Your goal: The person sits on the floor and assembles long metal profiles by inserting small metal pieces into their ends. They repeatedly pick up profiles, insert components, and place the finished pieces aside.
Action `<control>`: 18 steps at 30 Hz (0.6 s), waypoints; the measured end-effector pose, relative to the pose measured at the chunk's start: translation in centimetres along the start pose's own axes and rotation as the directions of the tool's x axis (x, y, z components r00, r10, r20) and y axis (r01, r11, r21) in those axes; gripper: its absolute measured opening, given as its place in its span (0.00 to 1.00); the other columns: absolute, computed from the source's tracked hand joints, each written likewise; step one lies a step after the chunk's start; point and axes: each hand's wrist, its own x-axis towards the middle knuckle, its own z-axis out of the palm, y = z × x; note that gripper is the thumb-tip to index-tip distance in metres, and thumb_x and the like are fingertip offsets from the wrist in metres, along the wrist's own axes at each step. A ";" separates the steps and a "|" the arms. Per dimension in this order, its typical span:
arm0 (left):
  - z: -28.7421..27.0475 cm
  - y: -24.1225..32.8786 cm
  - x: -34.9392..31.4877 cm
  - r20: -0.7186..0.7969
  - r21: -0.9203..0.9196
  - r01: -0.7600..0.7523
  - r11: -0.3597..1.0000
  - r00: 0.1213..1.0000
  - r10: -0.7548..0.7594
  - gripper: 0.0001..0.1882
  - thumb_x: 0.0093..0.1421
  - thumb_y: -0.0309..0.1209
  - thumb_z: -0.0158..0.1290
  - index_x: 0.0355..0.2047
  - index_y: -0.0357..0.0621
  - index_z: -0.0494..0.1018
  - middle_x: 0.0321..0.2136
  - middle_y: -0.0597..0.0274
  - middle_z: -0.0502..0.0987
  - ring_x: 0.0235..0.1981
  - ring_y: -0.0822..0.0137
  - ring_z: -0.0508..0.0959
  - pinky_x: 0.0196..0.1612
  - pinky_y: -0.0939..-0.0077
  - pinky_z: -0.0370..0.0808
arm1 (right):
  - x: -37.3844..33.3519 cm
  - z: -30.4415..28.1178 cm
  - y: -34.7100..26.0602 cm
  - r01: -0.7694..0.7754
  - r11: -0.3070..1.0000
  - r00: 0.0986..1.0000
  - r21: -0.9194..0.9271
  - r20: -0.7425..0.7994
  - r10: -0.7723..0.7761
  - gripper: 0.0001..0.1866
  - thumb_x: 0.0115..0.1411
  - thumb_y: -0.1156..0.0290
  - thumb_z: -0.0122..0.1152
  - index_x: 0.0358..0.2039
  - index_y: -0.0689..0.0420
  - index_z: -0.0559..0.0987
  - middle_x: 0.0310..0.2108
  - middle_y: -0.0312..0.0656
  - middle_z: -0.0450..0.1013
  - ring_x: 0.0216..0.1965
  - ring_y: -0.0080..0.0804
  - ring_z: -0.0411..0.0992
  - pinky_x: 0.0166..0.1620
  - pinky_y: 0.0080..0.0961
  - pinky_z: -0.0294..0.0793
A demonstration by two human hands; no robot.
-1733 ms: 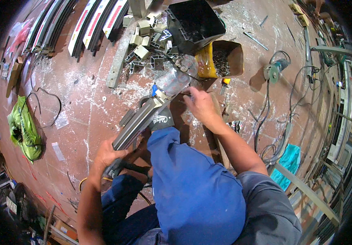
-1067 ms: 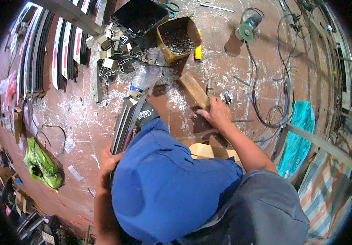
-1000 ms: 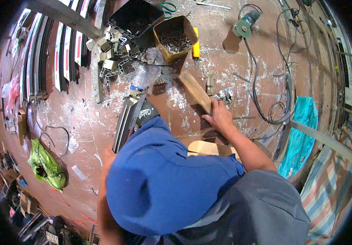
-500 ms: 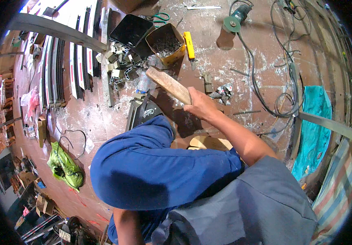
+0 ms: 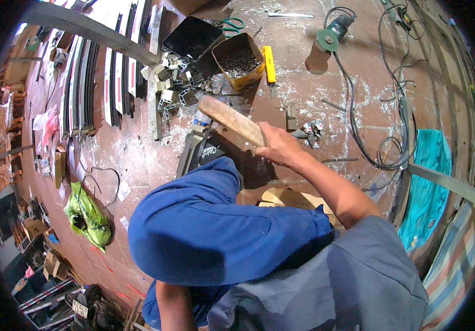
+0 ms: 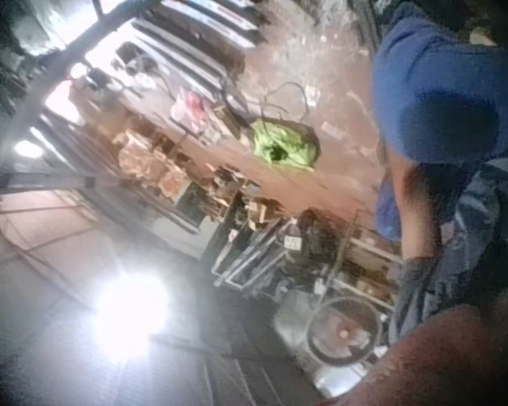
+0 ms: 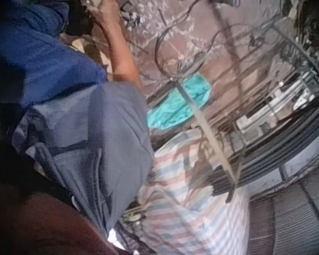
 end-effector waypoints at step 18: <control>-1.4 -3.4 4.3 0.134 -0.203 -0.191 0.960 0.966 0.221 0.37 0.52 0.39 0.72 0.61 0.38 0.77 0.49 0.53 0.84 0.51 0.62 0.81 0.57 0.65 0.75 | -2.3 0.7 -0.9 0.096 0.984 0.985 -0.149 -0.128 -0.116 0.44 0.55 0.62 0.75 0.69 0.59 0.66 0.59 0.61 0.74 0.59 0.61 0.74 0.60 0.50 0.76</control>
